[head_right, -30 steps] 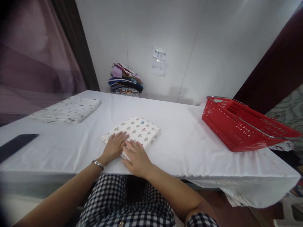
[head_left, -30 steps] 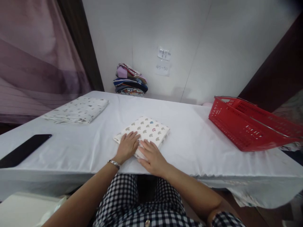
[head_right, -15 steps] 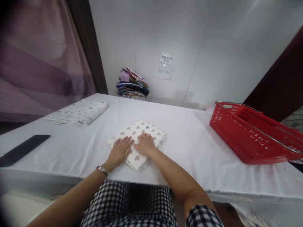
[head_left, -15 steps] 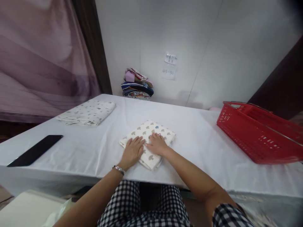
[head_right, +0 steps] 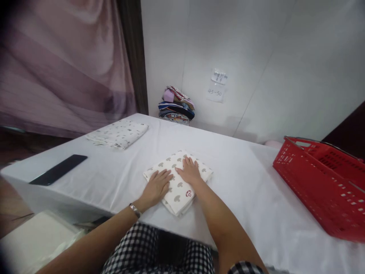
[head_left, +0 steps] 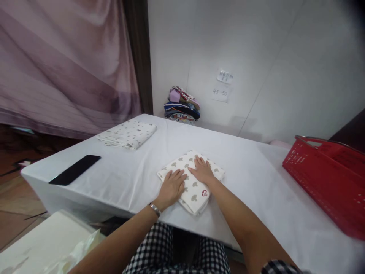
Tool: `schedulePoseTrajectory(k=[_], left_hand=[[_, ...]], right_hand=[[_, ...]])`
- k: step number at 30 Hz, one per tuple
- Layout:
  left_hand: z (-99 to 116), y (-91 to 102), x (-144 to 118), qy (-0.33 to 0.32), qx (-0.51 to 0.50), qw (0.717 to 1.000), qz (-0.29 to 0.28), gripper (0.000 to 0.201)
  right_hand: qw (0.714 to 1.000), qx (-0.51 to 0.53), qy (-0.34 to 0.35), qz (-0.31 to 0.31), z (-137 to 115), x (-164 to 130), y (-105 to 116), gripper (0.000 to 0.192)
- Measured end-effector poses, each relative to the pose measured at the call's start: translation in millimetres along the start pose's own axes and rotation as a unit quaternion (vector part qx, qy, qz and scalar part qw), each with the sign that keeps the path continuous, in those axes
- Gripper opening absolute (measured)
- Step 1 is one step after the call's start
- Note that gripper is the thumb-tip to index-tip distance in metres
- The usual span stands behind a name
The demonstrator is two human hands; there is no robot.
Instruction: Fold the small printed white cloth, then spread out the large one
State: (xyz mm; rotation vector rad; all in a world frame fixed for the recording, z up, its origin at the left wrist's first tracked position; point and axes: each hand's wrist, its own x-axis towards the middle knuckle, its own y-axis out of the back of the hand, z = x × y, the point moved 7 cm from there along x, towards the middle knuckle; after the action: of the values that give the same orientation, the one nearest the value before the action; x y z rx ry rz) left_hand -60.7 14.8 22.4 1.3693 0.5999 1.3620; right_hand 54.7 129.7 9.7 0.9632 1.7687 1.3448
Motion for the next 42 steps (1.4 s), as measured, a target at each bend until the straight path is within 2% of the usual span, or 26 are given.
schedulePoseTrajectory(k=[4,7,10,12,16,20,24,33,36,42], left_hand=[[-9.3,9.1,22.1,0.005,0.006,1.000,-0.030,0.034],[-30.6,10.8,37.3,0.075,0.039,0.996,-0.016,0.041],[-43.2,0.0,40.3,0.114,0.052,0.992,-0.021,0.047],[-44.1,-6.4,38.5,0.111,0.057,0.992,-0.021,0.048],[-43.9,-10.0,34.4,0.110,0.057,0.992,-0.020,0.049],[-44.6,-9.9,33.7,0.108,0.057,0.992,-0.012,0.049],[-45.1,-12.1,33.6,0.112,0.063,0.991,-0.019,0.050],[-42.6,-8.0,30.7,0.138,0.054,0.988,-0.034,0.051],[-43.7,-9.8,30.0,0.139,0.051,0.988,-0.035,0.053],[-47.5,-14.5,28.5,0.153,0.035,0.987,-0.044,0.055]], right_hand=[[1.000,-0.003,-0.007,-0.001,0.0,-0.4,-1.5,0.075],[1.000,-0.004,-0.010,-0.005,0.5,-1.4,-1.9,0.074],[1.000,0.003,-0.014,-0.023,-0.8,2.4,1.7,0.074],[0.999,0.011,-0.018,-0.032,-3.7,10.7,7.8,0.074],[1.000,0.002,-0.006,0.007,-13.9,36.4,21.5,0.074],[1.000,-0.008,-0.009,0.004,-14.0,51.4,10.1,0.073],[1.000,-0.017,-0.004,0.004,-10.5,51.7,0.1,0.074],[1.000,-0.005,0.000,0.007,-9.3,54.3,-1.2,0.070],[1.000,0.011,-0.003,-0.006,8.4,51.1,3.1,0.064],[0.995,0.063,-0.072,-0.017,91.0,23.3,5.7,0.062]])
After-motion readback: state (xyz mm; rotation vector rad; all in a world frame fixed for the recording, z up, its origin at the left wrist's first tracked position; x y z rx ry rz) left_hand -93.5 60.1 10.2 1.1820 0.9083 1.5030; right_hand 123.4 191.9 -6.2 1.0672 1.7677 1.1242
